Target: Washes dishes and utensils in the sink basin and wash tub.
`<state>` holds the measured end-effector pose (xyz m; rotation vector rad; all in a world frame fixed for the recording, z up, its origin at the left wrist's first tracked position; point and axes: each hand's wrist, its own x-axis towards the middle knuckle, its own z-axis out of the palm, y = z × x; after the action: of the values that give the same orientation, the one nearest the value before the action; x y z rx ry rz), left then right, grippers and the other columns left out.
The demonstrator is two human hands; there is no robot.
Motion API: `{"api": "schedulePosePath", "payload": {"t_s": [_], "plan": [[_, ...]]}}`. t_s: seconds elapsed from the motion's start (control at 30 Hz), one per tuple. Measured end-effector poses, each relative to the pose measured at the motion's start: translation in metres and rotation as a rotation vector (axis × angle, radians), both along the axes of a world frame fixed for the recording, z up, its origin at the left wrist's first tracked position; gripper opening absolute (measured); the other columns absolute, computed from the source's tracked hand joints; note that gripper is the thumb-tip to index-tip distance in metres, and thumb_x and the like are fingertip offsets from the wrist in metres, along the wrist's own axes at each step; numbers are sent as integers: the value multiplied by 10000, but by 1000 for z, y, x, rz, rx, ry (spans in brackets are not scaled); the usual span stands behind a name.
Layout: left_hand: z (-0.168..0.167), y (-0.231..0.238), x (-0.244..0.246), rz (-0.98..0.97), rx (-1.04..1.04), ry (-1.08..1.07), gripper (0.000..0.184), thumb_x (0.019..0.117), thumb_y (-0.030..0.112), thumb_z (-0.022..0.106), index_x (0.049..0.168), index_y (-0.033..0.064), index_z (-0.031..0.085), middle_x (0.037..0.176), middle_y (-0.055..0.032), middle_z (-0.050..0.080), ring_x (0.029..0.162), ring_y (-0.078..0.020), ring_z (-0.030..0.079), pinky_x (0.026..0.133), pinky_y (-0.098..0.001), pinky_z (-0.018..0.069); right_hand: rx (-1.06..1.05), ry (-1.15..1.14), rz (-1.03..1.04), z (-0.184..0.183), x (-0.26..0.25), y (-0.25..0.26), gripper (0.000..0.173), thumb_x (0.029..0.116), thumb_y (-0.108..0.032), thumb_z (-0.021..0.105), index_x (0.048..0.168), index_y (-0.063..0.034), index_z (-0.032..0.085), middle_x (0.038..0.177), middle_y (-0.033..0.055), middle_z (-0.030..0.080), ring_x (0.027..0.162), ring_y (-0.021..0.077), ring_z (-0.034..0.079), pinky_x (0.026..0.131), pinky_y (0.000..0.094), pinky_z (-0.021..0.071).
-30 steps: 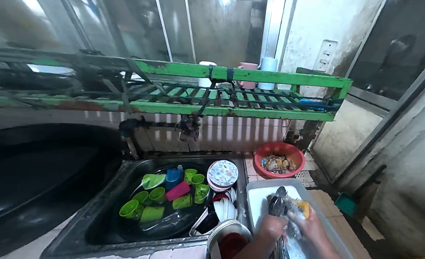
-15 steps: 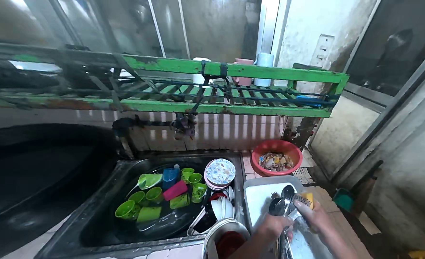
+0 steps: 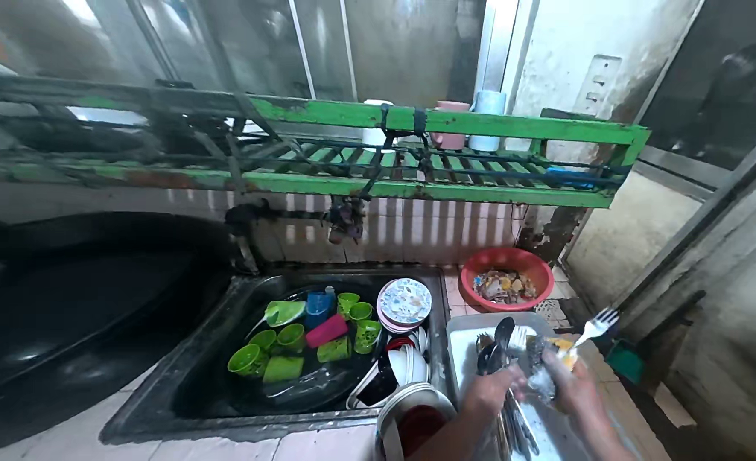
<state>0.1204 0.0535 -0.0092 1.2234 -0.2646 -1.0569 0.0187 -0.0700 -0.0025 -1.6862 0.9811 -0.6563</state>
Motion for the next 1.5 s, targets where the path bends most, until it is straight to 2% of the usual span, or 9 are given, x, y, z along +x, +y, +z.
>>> {"api": "schedulePosePath", "payload": {"t_s": [0.17,0.5,0.6,0.73,0.87,1.03,1.23,1.4,1.5], "plan": [[13,8,-1,-137,-2,-56,348,1074,210,526,1353,34,636,1397,-77,632,1310,-134,567,1120,-342,437,129,656,545,40,-28,-35,513,997,-331,666,1381,-11,552,1212,212,662,1110,298,657,1001,499,514],[4,-4,8,-97,-154,232,179,1068,150,512,1057,38,651,724,-3,573,665,-142,621,709,-321,587,10,695,956,13,-54,0,643,841,-269,826,1367,-10,561,1174,190,691,1095,299,676,992,528,526],[0,-6,13,-9,-106,243,211,1078,167,509,1149,26,649,740,-4,537,604,-132,571,620,-297,562,-169,803,684,4,-63,-10,648,841,-290,835,1371,-16,579,1228,242,672,1163,392,647,1027,606,482],[5,-6,3,-61,-14,178,244,1098,157,452,1179,6,626,824,-24,567,604,-117,561,590,-266,540,74,185,227,29,-52,-7,708,778,-217,805,1373,21,503,1121,149,685,979,227,695,865,426,593],[5,-8,-8,-86,159,12,99,1002,84,590,1047,-3,573,652,-28,574,535,-120,594,549,-263,544,306,-178,180,35,-19,9,624,756,-117,773,1311,16,522,1025,140,718,869,224,731,756,397,638],[4,-4,-10,-73,250,-160,237,986,194,669,1097,-7,610,735,-34,583,600,-111,587,610,-278,535,606,-394,47,18,-8,-4,337,936,-28,576,1262,17,505,902,168,702,750,241,721,652,409,633],[5,-5,-5,-95,46,50,129,1045,133,571,1026,13,614,695,-18,579,552,-103,580,550,-251,544,624,-512,51,25,-13,-12,226,963,-55,524,1182,3,534,858,137,710,729,212,725,639,393,639],[12,-7,0,-388,126,178,325,1122,218,366,933,68,584,693,9,571,517,-89,548,525,-242,525,488,-449,250,33,-28,-14,505,688,-129,794,1128,-35,567,853,86,735,739,176,735,667,365,640],[4,-10,1,-444,100,252,331,1129,266,354,927,90,549,681,13,539,508,-83,533,518,-237,520,486,-482,204,34,-28,-22,362,757,-82,696,1095,-26,579,823,94,733,711,175,733,647,357,641]]}}
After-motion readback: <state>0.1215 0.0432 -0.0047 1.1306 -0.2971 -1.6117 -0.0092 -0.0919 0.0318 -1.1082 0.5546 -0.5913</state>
